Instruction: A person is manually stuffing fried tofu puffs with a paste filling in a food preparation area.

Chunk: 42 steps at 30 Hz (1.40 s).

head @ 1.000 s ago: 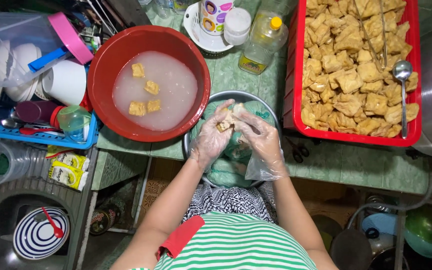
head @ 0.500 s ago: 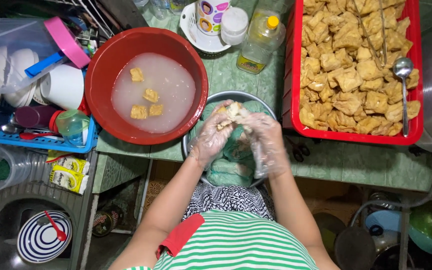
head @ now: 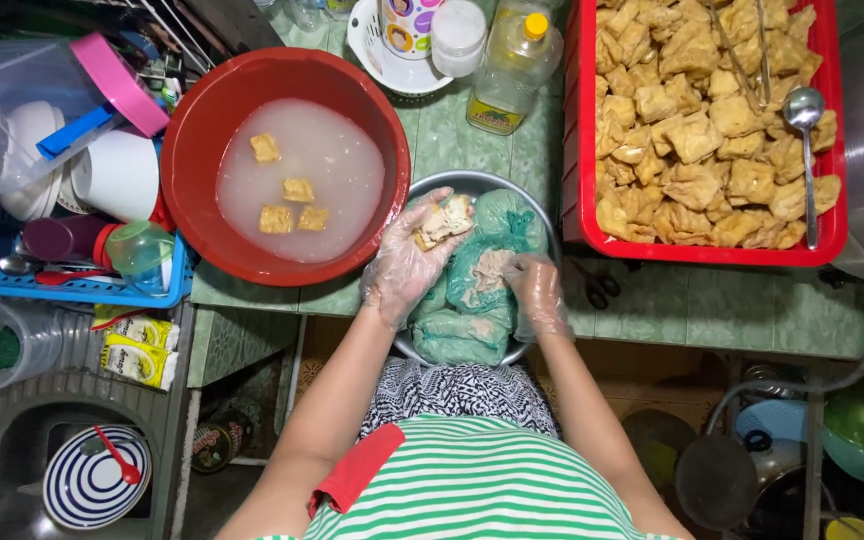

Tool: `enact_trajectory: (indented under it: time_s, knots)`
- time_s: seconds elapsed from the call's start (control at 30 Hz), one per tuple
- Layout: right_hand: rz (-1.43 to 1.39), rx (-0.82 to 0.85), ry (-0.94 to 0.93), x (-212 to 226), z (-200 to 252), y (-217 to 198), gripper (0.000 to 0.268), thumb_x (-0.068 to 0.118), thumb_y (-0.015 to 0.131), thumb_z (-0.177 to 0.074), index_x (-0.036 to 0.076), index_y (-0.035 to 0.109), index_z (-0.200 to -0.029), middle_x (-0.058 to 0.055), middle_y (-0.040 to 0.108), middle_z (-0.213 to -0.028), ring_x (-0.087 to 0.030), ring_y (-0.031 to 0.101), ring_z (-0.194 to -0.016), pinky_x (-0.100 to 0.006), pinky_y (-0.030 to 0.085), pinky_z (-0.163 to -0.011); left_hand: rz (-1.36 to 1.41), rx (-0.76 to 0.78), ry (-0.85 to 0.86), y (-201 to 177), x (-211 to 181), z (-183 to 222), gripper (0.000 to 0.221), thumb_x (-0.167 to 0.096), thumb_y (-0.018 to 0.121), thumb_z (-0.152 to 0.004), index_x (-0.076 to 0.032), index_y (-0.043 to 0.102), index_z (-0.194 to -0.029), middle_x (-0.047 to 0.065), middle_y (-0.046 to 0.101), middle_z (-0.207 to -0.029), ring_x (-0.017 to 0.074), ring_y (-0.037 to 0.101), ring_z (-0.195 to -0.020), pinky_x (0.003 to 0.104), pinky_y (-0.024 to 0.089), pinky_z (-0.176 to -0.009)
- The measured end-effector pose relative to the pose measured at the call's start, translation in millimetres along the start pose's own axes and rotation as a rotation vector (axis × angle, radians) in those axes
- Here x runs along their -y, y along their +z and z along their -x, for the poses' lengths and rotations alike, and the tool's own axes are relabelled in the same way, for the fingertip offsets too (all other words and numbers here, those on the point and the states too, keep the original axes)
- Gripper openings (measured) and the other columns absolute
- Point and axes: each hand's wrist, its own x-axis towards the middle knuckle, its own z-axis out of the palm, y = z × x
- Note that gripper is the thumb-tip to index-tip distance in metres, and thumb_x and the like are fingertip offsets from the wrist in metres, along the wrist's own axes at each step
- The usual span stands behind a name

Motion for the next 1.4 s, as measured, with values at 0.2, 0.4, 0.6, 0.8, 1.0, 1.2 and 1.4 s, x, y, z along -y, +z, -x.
enact_trajectory:
  time_s: [0.2, 0.4, 0.6, 0.8, 1.0, 1.2, 1.4]
  knots:
    - [0.098, 0.180, 0.269, 30.7, -3.4, -44.3, 0.025, 0.032, 0.072, -0.084, 0.033, 0.072, -0.108, 0.006, 0.072, -0.110, -0.022, 0.066, -0.116, -0.039, 0.050, -0.107, 0.017, -0.016, -0.025, 6.4, -5.8, 8.3, 0.050, -0.012, 0.063, -0.091, 0.003, 0.059, -0.138, 0.034, 0.059, -0.136, 0.0486, 0.057, -0.129, 0.063, 0.047, -0.108]
    - [-0.419, 0.015, -0.150, 125.8, 35.7, -107.1, 0.023, 0.014, 0.077, -0.088, 0.009, 0.077, -0.110, -0.014, 0.074, -0.106, -0.027, 0.069, -0.101, -0.040, 0.059, -0.089, 0.120, 0.000, -0.085, 14.4, 3.9, 12.2, 0.055, -0.017, 0.063, -0.092, 0.006, 0.054, -0.141, 0.037, 0.052, -0.143, 0.0503, 0.053, -0.132, 0.065, 0.048, -0.105]
    - [-0.917, 0.030, -0.092, 170.7, 30.4, -98.2, 0.048, 0.009, 0.083, -0.085, -0.002, 0.065, -0.129, -0.020, 0.069, -0.123, -0.024, 0.067, -0.105, -0.042, 0.063, -0.084, 0.114, 0.025, -0.101, 21.3, 19.5, 5.9, 0.054, -0.006, 0.060, -0.091, 0.009, 0.052, -0.143, 0.036, 0.052, -0.142, 0.0482, 0.056, -0.129, 0.063, 0.050, -0.105]
    - [-0.941, -0.051, 0.046, 192.9, 40.0, -98.9, 0.043, 0.011, 0.090, -0.078, 0.002, 0.074, -0.117, -0.018, 0.076, -0.105, -0.022, 0.073, -0.085, -0.042, 0.066, -0.070, -0.059, -0.010, 0.064, 16.7, 32.9, 3.2, 0.044, -0.010, 0.064, -0.094, 0.006, 0.061, -0.135, 0.025, 0.066, -0.123, 0.0334, 0.068, -0.108, 0.043, 0.059, -0.091]
    - [-0.478, -0.285, -0.503, 180.1, 50.9, -80.8, 0.025, 0.014, 0.081, -0.089, 0.011, 0.079, -0.114, -0.014, 0.077, -0.108, -0.032, 0.073, -0.105, -0.041, 0.057, -0.096, -0.238, -0.079, 0.225, 21.0, 39.9, 2.9, 0.037, -0.026, 0.062, -0.100, -0.003, 0.068, -0.128, 0.014, 0.071, -0.108, 0.0201, 0.070, -0.092, 0.028, 0.062, -0.076]
    - [-0.441, -0.366, -0.624, 184.6, 56.3, -86.2, 0.028, 0.012, 0.084, -0.086, 0.008, 0.079, -0.113, -0.017, 0.075, -0.105, -0.036, 0.073, -0.101, -0.042, 0.058, -0.091, -0.527, -0.061, 0.410, 11.6, 52.0, -0.9, 0.045, -0.042, 0.050, -0.106, -0.008, 0.066, -0.132, 0.012, 0.070, -0.114, 0.0168, 0.067, -0.102, 0.028, 0.058, -0.089]
    - [-0.522, -0.335, -0.578, 172.7, 46.9, -93.8, 0.034, 0.016, 0.090, -0.081, 0.007, 0.079, -0.112, -0.015, 0.075, -0.105, -0.033, 0.073, -0.102, -0.041, 0.058, -0.093, -0.519, 0.002, 0.421, 9.0, 60.5, 1.7, 0.049, -0.040, 0.048, -0.108, -0.009, 0.058, -0.143, 0.012, 0.063, -0.133, 0.0219, 0.061, -0.121, 0.034, 0.051, -0.105]
